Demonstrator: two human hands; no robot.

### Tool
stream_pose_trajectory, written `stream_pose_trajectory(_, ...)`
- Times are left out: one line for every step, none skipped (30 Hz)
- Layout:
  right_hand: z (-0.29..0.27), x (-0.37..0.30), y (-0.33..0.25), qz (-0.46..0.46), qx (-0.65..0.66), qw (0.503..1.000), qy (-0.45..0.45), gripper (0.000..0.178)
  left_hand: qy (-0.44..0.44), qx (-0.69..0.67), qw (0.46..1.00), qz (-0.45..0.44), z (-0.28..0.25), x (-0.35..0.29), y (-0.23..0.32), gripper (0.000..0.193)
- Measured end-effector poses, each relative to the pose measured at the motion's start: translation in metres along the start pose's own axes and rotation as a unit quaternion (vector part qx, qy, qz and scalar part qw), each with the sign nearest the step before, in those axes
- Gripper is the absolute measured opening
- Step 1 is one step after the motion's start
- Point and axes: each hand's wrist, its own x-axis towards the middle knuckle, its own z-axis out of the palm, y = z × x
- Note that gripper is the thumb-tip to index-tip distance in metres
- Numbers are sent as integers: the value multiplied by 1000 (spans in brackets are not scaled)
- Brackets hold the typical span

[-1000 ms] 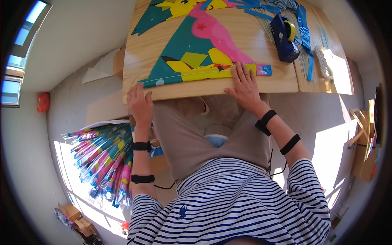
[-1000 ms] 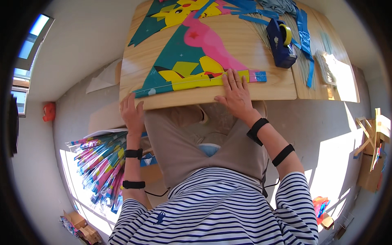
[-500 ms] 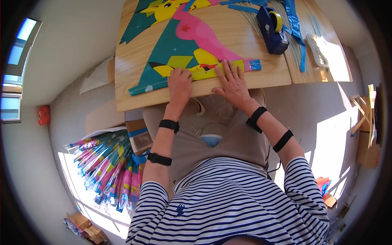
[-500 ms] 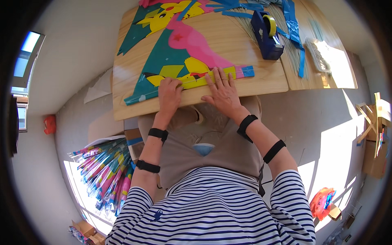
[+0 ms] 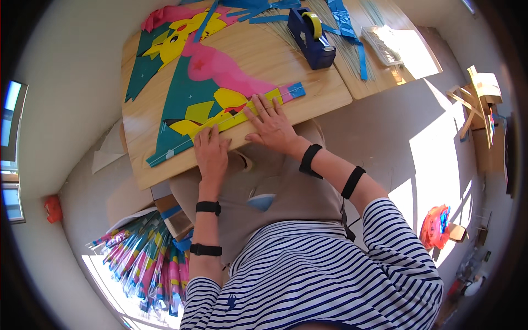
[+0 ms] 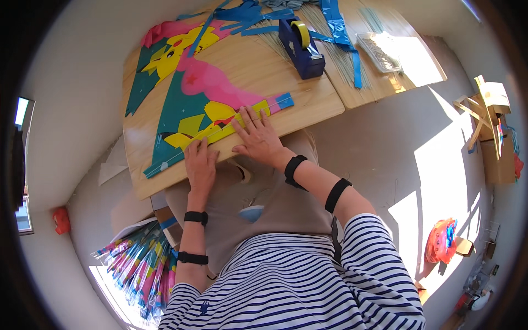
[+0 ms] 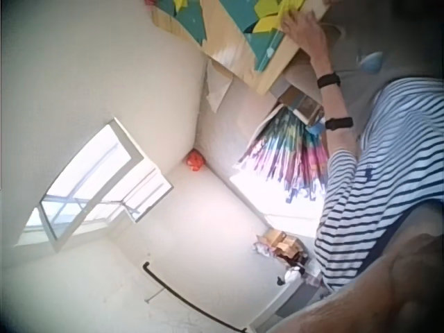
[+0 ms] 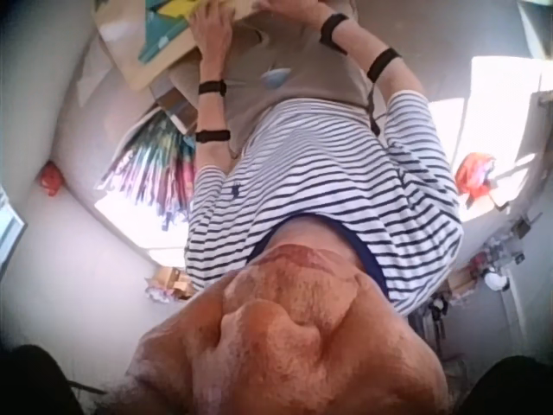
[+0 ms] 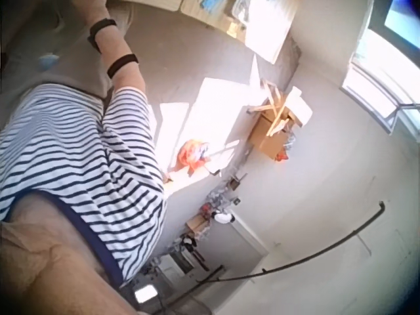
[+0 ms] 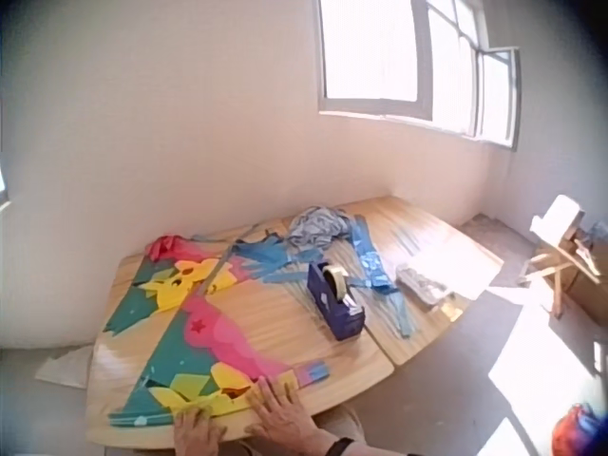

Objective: Assembling plastic kites by attaching strips and folding edges at a workshop table.

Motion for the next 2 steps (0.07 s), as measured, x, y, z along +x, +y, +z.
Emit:
stream_pose_trajectory(1,-1,1,3,4,1000,-2,81,-9,-2,1000,1,2,0,-4,53)
stream_pose_trajectory(0,0,2,8,1,1000,-23,84,-42,-14,999,-16,2,1,-7,55)
